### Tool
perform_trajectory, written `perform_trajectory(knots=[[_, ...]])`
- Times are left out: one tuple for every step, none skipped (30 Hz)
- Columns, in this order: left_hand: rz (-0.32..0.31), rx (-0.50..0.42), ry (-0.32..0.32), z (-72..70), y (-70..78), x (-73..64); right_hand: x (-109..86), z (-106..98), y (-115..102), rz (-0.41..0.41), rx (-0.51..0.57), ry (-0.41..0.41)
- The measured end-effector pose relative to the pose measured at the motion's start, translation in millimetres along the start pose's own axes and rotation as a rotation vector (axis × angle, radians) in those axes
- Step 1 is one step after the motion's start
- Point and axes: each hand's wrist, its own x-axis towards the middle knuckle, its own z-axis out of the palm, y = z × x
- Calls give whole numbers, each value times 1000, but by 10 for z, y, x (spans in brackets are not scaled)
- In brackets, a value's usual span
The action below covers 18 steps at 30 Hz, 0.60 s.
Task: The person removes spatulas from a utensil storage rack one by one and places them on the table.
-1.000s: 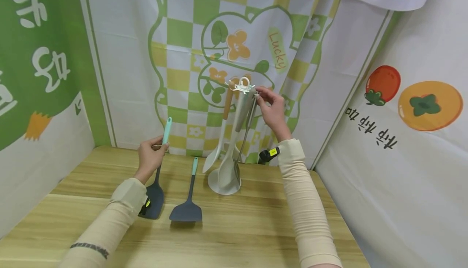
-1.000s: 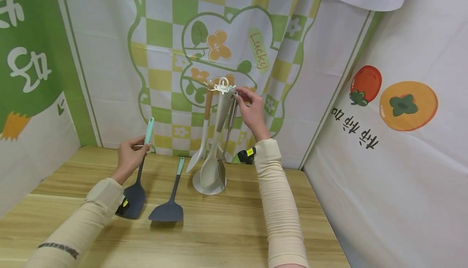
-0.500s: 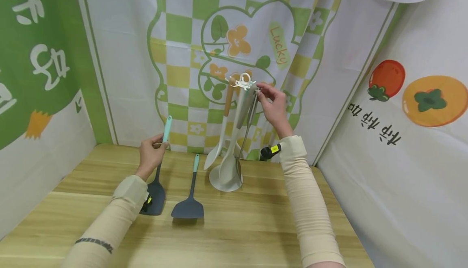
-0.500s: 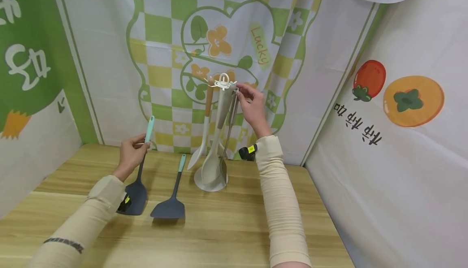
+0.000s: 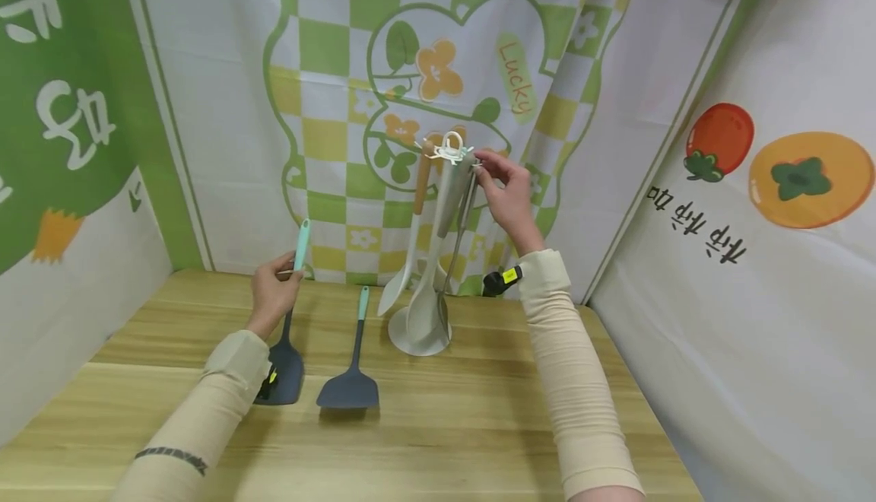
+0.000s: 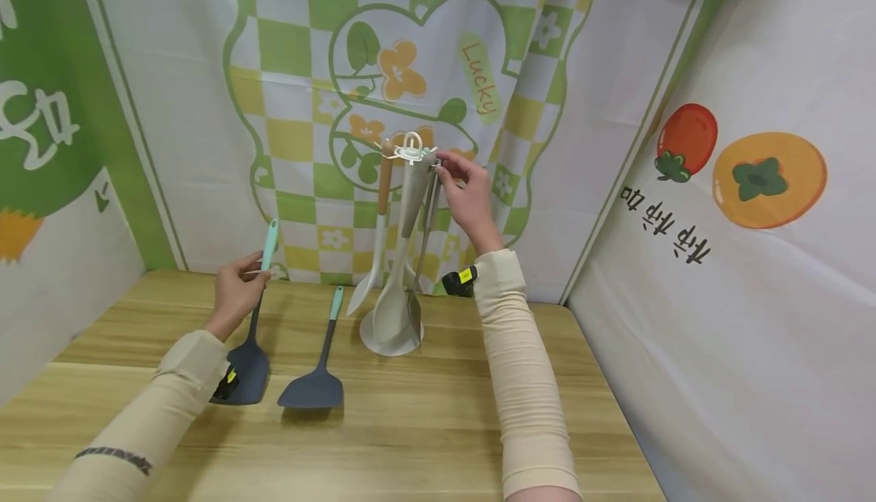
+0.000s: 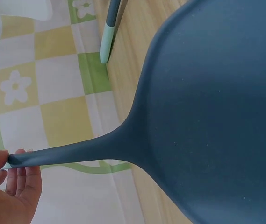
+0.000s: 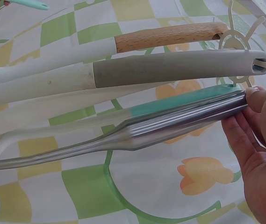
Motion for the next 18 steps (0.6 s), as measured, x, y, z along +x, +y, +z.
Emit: perform_trajectory(knots=[[0,1,1,0,-3,3,2,0,1,-3,2,2],[-4,3,2,-1,-5,5,3,-1,2,-5,4,3],[-7,4,2,-2,-8,7,2,-2,3,-6,6,5],[-11,6,4,-3,-13,8,1,-3,1,-3,9,6],[-14,10,5,-4,-19,10,-1,-4,-2,0,10,7],[-15,13,7,-4,-22,10,-2,-4,-4,6,13,8],[-16,14,8,-4,-28,11,-4,-3,-8,9,14,7],[-16,16,11,-4,-35,11,-4,-2,-14,11,14,6],[-16,19,13,-4,-40,9,-5,-1,-27,15,15,4],[-16,20,15,-2,-47,9,-6,2,-40,18,15,2],[-16,23,16,-2,-54,6,-8,3,-61,19,15,-1],[-20,25,17,-2,-63,2,-17,5,-102,22,15,-4],[-22,28,18,-2,-73,1,-26,5,-150,22,14,-8],[-26,33,19,-2,-81,-4,-37,4,-197,22,15,-12],[-29,37,18,-1,-91,-6,-48,2,-242,22,16,-16],[-31,39,15,0,-101,-7,-60,0,-284,22,16,-17],[-36,41,12,1,-111,-11,-73,-3,-329,24,16,-19],[-39,42,9,4,-121,-12,-84,-5,-363,22,14,-20]])
